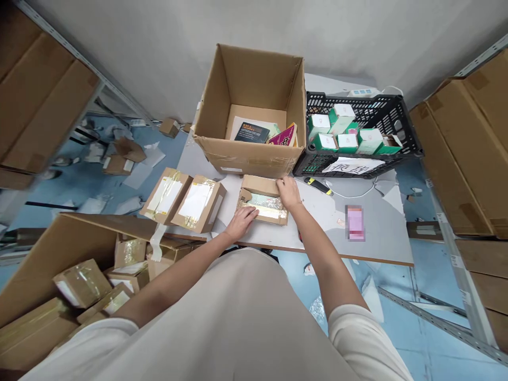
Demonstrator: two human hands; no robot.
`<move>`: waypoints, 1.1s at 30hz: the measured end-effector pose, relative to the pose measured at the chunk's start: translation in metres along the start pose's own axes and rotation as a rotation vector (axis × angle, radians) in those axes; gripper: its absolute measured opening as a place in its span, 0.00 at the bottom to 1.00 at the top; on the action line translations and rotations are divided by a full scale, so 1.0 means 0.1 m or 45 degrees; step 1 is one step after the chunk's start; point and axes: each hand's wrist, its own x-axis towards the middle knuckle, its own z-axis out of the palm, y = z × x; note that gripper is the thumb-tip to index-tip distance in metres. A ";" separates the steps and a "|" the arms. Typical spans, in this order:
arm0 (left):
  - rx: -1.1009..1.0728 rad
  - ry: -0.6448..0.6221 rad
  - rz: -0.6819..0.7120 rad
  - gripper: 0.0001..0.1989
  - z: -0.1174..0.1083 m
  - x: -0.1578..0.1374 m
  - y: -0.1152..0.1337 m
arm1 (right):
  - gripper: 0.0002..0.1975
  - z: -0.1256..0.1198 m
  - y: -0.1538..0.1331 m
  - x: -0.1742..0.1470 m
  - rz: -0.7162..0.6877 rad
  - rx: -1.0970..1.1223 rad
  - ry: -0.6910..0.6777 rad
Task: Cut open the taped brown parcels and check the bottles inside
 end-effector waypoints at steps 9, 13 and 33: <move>0.052 -0.189 -0.041 0.50 -0.52 0.19 -0.54 | 0.36 -0.17 -0.25 -0.65 -0.325 -0.014 -0.374; 0.001 -0.238 -0.021 0.46 -0.48 0.24 -0.69 | 0.26 -0.16 -0.38 -0.75 -0.177 -0.076 -0.383; 0.029 -0.190 -0.015 0.40 -0.34 0.19 -0.78 | 0.10 0.11 -0.55 -1.21 -0.320 -0.077 -0.202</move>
